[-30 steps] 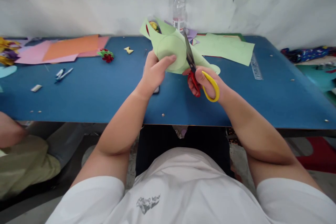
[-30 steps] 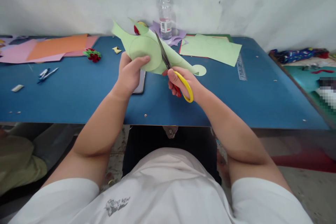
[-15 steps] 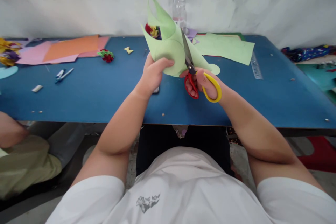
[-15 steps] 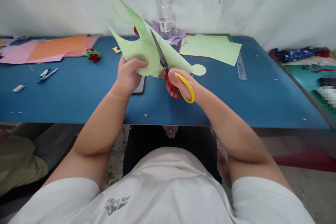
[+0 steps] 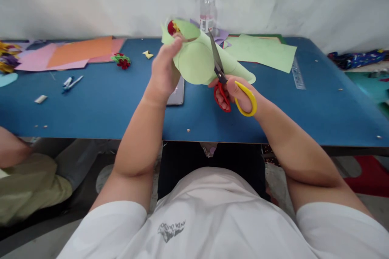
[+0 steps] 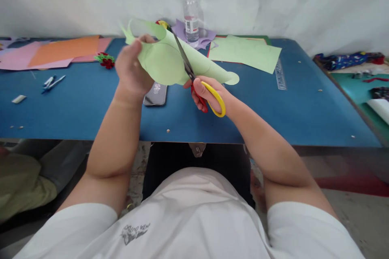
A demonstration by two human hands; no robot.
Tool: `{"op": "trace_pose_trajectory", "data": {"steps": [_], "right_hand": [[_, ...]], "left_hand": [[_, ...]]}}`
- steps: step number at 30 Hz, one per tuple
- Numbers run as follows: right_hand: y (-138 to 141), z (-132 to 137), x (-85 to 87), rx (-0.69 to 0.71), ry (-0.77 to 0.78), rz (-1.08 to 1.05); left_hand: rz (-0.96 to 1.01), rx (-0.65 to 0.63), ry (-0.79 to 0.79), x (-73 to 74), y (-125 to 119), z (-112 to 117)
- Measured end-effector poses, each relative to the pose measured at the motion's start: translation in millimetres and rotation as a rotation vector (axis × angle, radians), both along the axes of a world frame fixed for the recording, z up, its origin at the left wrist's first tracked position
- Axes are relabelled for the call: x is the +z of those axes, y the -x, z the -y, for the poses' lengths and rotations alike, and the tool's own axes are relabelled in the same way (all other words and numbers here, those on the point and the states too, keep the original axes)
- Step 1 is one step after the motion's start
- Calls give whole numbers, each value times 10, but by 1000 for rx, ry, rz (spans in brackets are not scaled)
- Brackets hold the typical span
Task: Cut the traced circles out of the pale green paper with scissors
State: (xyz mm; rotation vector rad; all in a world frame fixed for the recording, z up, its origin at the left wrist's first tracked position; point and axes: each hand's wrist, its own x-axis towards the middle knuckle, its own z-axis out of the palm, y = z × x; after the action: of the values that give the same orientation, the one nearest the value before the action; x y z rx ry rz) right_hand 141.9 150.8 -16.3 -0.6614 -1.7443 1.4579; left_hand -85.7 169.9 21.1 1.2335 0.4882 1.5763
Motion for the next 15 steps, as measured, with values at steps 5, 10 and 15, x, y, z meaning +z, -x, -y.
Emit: {"op": "trace_pose_trajectory", "data": {"steps": [5, 10, 15], "right_hand": [[5, -15, -35, -6, 26, 28], [-4, 19, -23, 40, 51, 89], [-10, 37, -21, 41, 59, 134]], "left_hand": [[-32, 27, 75, 167, 116, -20], [-146, 50, 153, 361, 267, -64], [-406, 31, 76, 484, 399, -153]]}}
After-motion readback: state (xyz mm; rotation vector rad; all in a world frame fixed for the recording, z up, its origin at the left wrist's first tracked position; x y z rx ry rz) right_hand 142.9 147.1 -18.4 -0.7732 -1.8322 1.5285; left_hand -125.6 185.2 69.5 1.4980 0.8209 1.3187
